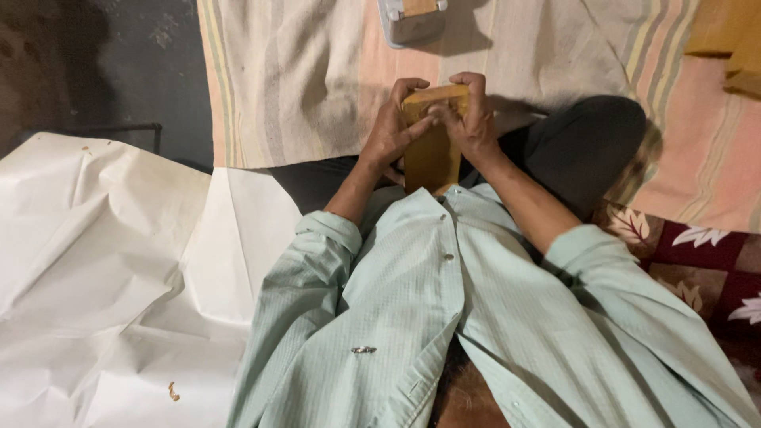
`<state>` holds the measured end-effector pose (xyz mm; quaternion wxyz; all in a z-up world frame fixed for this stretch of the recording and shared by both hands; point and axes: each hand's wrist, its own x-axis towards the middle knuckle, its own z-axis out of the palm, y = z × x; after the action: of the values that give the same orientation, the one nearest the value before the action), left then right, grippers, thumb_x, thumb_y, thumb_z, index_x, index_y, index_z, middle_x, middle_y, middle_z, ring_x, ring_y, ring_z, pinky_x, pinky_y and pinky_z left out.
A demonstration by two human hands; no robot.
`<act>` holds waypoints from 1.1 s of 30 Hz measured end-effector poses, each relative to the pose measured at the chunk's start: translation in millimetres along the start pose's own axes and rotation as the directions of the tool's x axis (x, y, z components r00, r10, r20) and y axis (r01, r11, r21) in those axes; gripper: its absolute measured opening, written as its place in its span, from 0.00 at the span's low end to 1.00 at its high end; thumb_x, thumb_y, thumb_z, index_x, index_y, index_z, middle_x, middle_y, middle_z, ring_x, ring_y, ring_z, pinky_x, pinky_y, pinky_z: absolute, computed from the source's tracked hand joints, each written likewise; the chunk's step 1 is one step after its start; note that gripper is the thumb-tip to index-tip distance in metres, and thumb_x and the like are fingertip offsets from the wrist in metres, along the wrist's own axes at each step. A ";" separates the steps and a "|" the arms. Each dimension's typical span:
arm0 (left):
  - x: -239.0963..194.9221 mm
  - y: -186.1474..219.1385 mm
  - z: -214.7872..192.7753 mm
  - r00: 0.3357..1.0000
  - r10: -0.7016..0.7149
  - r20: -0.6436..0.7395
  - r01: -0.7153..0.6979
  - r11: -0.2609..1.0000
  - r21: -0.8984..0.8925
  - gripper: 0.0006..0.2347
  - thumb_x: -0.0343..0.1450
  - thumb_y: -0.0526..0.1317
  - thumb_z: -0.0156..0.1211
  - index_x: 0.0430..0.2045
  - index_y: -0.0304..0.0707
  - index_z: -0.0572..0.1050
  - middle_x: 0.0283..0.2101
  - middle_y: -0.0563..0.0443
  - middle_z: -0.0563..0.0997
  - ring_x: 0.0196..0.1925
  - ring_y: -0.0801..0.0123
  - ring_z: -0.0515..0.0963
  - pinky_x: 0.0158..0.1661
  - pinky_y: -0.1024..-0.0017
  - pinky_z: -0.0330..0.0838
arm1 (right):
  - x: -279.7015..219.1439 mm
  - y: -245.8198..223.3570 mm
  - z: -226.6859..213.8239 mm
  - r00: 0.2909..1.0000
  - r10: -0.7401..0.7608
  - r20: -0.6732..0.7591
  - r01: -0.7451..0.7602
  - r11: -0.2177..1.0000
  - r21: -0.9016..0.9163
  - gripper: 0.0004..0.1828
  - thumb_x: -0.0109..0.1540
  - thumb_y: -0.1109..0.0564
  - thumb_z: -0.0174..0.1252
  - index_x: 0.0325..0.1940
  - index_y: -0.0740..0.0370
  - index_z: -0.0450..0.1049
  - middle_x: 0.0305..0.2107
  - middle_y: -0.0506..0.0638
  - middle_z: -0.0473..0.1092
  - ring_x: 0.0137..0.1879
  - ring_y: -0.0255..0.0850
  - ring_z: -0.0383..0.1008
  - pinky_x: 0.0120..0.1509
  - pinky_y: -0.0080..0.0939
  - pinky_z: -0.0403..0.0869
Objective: The person sits cross-legged and repeatedly folds the flaps of small brown paper envelopes, then uses a tape dispenser to apply adhesive tape to seal them. The sealed envelopes are placed into a growing stack on the floor.
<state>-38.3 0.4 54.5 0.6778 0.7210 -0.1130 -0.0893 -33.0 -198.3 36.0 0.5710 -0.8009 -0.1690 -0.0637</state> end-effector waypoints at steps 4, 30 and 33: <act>1.9 -2.9 -0.6 0.998 -0.056 -0.019 0.057 0.998 0.022 0.21 0.71 0.35 0.70 0.55 0.36 0.66 0.51 0.42 0.80 0.55 0.65 0.80 0.55 0.66 0.77 | 1.3 2.2 12.5 0.996 0.080 -0.028 -0.077 0.993 0.089 0.27 0.73 0.37 0.48 0.59 0.62 0.58 0.35 0.55 0.74 0.37 0.45 0.79 0.40 0.45 0.76; -2.8 -6.1 -43.7 0.731 -0.152 -0.665 0.508 0.772 0.382 0.21 0.79 0.55 0.42 0.45 0.32 0.71 0.33 0.34 0.83 0.35 0.49 0.83 0.38 0.58 0.73 | -26.5 -4.3 -57.4 0.875 0.459 -0.153 -0.439 0.887 0.144 0.34 0.75 0.35 0.38 0.71 0.63 0.65 0.56 0.59 0.68 0.55 0.45 0.69 0.56 0.44 0.72; -6.8 -33.7 -22.1 0.665 -0.042 -0.746 0.431 0.837 0.336 0.22 0.82 0.56 0.39 0.45 0.32 0.72 0.37 0.34 0.82 0.41 0.46 0.81 0.43 0.54 0.73 | -23.7 10.7 -41.9 0.828 0.558 -0.047 -0.545 0.823 0.161 0.31 0.71 0.42 0.50 0.72 0.64 0.62 0.54 0.61 0.68 0.51 0.42 0.70 0.49 0.42 0.74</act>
<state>-37.2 25.4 22.1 0.4449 0.8524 0.2377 0.1375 -47.7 -245.3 33.8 0.6269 -0.7695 0.0924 0.0795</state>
